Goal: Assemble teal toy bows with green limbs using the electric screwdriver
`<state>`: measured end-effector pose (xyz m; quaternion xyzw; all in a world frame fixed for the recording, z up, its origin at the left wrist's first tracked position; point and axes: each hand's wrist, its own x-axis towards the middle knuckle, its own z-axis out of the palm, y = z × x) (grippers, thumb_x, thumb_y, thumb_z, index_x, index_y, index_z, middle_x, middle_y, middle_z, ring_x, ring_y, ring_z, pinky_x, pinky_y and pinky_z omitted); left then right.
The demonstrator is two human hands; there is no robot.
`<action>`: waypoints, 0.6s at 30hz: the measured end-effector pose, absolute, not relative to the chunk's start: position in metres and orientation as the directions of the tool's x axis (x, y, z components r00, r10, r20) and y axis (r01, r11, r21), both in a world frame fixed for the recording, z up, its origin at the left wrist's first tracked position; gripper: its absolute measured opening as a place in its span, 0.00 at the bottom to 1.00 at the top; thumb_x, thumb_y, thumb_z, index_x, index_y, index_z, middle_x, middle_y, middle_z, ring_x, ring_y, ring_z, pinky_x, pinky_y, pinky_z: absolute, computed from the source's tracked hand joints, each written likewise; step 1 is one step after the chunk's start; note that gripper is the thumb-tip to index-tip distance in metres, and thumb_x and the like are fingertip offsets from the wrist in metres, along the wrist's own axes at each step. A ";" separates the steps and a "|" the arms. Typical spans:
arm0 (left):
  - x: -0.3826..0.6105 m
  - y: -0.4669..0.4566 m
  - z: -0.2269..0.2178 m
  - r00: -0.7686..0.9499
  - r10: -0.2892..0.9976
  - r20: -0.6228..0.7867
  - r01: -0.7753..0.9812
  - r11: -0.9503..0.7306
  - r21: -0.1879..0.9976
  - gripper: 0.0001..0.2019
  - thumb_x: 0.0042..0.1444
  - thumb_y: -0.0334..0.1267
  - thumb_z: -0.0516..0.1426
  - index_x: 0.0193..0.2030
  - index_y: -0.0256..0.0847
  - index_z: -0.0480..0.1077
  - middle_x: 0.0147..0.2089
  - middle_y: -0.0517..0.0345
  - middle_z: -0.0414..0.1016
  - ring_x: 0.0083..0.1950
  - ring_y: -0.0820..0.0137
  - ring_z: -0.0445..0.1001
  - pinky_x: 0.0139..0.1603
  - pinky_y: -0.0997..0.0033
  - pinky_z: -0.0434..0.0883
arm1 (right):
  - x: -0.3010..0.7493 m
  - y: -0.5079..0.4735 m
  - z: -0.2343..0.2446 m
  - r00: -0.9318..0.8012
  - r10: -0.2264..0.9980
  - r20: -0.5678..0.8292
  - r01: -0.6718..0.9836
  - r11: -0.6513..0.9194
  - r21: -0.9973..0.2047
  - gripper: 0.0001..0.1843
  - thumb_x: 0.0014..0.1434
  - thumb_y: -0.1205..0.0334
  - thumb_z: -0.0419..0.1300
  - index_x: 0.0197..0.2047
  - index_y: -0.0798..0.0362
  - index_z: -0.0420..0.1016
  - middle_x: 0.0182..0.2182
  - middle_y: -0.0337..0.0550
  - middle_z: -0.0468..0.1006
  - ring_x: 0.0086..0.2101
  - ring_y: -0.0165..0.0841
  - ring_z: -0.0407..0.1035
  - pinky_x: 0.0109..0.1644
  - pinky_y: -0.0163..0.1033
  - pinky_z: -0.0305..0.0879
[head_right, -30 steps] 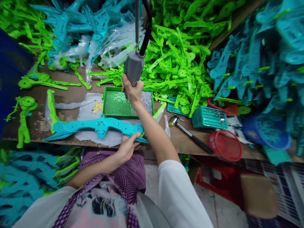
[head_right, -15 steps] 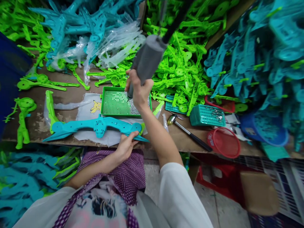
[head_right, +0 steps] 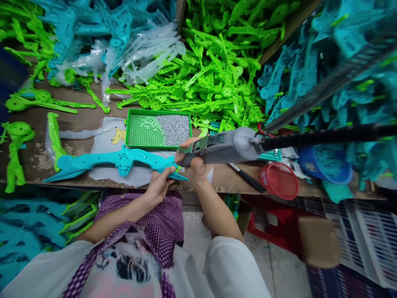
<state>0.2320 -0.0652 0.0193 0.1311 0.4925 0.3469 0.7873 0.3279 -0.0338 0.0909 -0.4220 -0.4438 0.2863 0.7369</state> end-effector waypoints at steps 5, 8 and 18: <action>0.232 -0.065 0.018 0.290 0.689 -0.664 -0.427 0.714 0.554 0.14 0.41 0.39 0.66 0.36 0.42 0.73 0.36 0.59 0.78 0.36 0.71 0.74 0.36 0.72 0.69 | 0.330 -0.041 0.088 0.436 0.803 0.406 -0.003 0.453 -0.892 0.28 0.43 0.27 0.58 0.30 0.43 0.71 0.14 0.31 0.64 0.14 0.30 0.61 0.16 0.37 0.61; 0.231 -0.066 0.018 0.294 0.690 -0.661 -0.430 0.714 0.553 0.14 0.41 0.39 0.66 0.36 0.42 0.73 0.37 0.60 0.78 0.36 0.70 0.75 0.37 0.72 0.69 | 0.334 -0.047 0.083 0.393 0.844 0.365 0.021 0.389 -0.921 0.29 0.41 0.26 0.58 0.32 0.43 0.71 0.15 0.32 0.65 0.17 0.34 0.66 0.19 0.39 0.66; 0.231 -0.064 0.024 0.315 0.691 -0.650 -0.469 0.709 0.527 0.13 0.39 0.37 0.66 0.34 0.40 0.72 0.35 0.58 0.79 0.35 0.70 0.75 0.38 0.70 0.70 | 0.329 -0.052 0.086 0.303 0.868 0.393 -0.035 0.422 -0.906 0.26 0.44 0.30 0.61 0.36 0.41 0.75 0.17 0.33 0.71 0.18 0.34 0.67 0.16 0.38 0.63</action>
